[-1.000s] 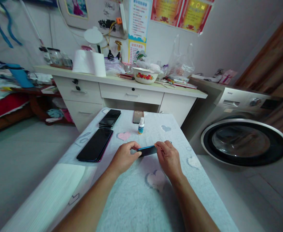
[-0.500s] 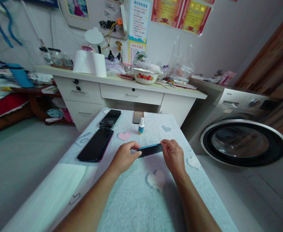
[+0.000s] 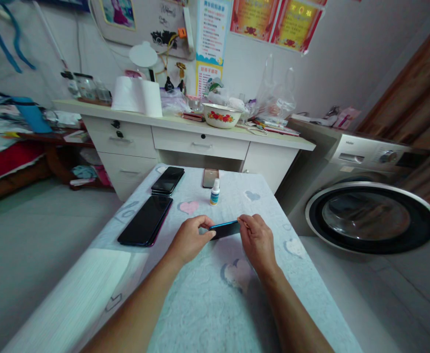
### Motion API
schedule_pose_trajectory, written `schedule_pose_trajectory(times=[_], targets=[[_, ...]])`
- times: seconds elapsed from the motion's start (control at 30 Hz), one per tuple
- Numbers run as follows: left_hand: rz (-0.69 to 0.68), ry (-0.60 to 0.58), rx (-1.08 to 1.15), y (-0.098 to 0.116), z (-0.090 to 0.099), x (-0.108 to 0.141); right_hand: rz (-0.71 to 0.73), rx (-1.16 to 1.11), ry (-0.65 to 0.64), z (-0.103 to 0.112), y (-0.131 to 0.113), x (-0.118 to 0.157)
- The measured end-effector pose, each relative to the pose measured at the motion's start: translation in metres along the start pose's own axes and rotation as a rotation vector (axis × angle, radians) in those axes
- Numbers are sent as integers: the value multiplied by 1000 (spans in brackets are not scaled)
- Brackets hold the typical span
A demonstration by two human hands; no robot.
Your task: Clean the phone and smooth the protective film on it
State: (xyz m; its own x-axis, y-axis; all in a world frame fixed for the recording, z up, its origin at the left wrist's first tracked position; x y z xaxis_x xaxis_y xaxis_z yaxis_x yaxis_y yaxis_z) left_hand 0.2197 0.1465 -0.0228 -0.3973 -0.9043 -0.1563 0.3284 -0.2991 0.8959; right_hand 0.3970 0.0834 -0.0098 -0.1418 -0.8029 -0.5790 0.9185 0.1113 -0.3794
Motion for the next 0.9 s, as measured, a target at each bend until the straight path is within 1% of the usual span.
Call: schedule_pose_trajectory(times=[0.2,0.53,0.9], targets=[[-12,-9,35,3,-1,0,49,-41,-45,-5,-16,5],[-20,-35,80,2,-4,1,108,-45,-120,-14,-34,11],[-63,-45,81,1,-6,1,168,-63,-191,-16,-43,16]])
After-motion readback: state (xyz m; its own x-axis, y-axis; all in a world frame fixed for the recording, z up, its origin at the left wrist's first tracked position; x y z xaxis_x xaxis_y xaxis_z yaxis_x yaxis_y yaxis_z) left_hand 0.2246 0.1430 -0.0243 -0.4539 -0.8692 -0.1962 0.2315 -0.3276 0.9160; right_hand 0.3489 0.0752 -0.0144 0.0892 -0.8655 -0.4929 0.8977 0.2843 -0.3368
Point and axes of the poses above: each hand's wrist, its own x-axis away from the middle knuckle, its own z-axis out of the back of the hand, y = z × x, the point moved 3 cm from there along -x, towards the middle knuckle, and after that the axes turned 2 degrees about x, right-handed, at the moved point
